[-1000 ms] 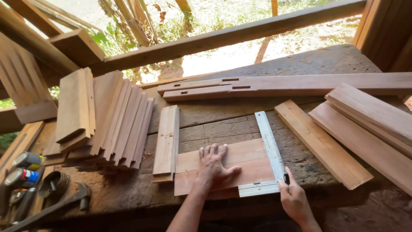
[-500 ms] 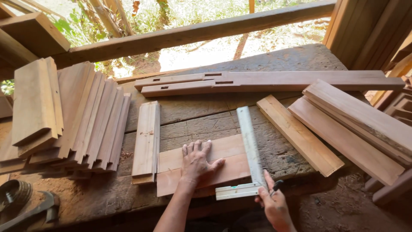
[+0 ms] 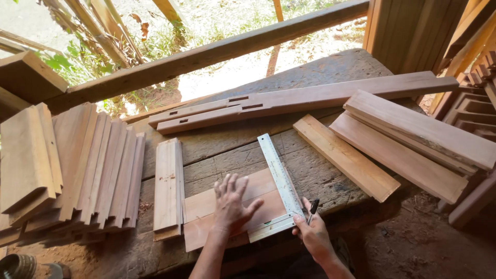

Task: Marking measurement lines on wooden boards with a square and pen, followed by cutting them using a band saw.

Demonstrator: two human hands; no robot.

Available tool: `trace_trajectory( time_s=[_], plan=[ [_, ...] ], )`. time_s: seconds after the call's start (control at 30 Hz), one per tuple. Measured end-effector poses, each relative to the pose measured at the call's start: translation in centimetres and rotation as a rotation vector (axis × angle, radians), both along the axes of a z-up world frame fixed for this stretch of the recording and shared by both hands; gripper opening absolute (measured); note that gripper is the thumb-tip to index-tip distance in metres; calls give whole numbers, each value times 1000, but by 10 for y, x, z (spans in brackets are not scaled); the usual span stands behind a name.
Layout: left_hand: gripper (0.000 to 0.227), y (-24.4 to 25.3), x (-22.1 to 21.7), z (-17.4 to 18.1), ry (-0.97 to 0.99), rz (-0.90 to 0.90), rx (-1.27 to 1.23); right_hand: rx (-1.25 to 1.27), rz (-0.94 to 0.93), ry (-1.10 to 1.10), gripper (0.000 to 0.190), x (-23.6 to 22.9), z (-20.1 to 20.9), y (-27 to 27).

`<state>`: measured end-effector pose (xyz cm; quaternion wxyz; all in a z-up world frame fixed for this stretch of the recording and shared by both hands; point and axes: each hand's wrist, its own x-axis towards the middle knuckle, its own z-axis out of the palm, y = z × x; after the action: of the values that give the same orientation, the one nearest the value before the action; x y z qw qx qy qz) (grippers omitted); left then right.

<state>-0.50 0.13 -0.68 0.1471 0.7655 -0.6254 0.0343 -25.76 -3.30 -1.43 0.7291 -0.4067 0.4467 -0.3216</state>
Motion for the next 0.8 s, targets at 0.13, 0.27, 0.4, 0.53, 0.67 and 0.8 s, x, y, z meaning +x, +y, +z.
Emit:
trace_trajectory(
  time_s=[0.13, 0.27, 0.4, 0.53, 0.67, 0.8],
  plan=[
    [114, 16, -59, 85, 315, -293, 425, 2, -19, -73, 67, 2, -1, 1],
    [114, 12, -67, 73, 127, -377, 615, -30, -58, -137, 66, 6, -15, 0],
    [97, 12, -67, 71, 194, -328, 578, -65, -13, -112, 67, 5, -13, 3],
    [95, 12, -67, 70, 218, -299, 592, -63, 10, -109, 65, 4, -6, 3],
    [96, 13, -69, 72, 219, -302, 580, -61, 30, -73, 65, 1, -10, 2],
    [98, 13, -68, 68, 212, -307, 563, -57, 32, -77, 65, 2, 0, 2]
  ],
)
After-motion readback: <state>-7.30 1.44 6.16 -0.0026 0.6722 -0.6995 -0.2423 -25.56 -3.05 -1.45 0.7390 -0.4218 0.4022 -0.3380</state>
